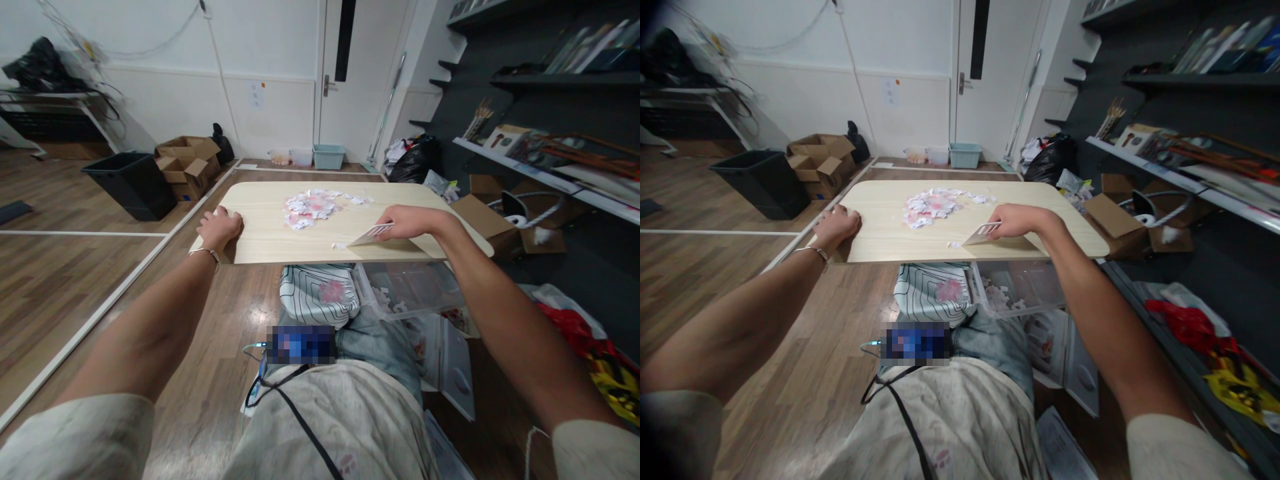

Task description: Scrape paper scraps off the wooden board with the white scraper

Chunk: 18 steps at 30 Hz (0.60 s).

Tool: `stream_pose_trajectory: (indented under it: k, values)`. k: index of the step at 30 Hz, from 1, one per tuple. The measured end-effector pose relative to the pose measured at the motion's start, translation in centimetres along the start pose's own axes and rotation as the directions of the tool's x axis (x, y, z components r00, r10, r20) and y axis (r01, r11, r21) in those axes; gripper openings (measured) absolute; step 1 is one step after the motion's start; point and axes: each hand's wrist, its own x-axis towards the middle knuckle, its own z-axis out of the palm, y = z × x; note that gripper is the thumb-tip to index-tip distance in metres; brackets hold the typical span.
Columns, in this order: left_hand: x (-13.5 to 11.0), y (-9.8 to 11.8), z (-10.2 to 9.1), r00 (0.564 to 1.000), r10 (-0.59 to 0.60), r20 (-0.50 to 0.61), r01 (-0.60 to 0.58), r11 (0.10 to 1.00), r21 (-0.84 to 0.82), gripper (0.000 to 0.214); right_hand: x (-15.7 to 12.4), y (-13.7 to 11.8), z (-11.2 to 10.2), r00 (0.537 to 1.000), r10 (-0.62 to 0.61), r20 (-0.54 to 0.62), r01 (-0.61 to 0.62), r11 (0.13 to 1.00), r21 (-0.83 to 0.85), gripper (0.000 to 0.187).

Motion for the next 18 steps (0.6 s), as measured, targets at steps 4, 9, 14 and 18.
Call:
stream_pose_trajectory:
  k: [4,9,14,18]
  values:
    - [-0.01,-0.05,0.09,1.000,0.009,-0.005,-0.009,1.000,0.012,0.078,0.10,0.44,0.15,1.000,-0.013,-0.007,0.014,1.000,0.023,0.052]
    - [0.07,-0.09,0.14,1.000,0.004,-0.005,-0.004,1.000,0.013,0.078,0.42,0.69,0.02,1.000,-0.019,-0.001,0.020,0.998,0.056,0.052]
    - [0.03,-0.01,0.05,1.000,0.006,0.002,-0.007,1.000,0.014,0.079,0.36,0.60,-0.10,1.000,-0.017,-0.004,0.018,0.998,0.067,0.049]
    - [-0.09,0.12,-0.05,1.000,0.002,-0.003,-0.001,1.000,0.023,0.079,0.26,0.57,-0.08,1.000,-0.017,-0.010,0.017,0.997,0.071,0.048]
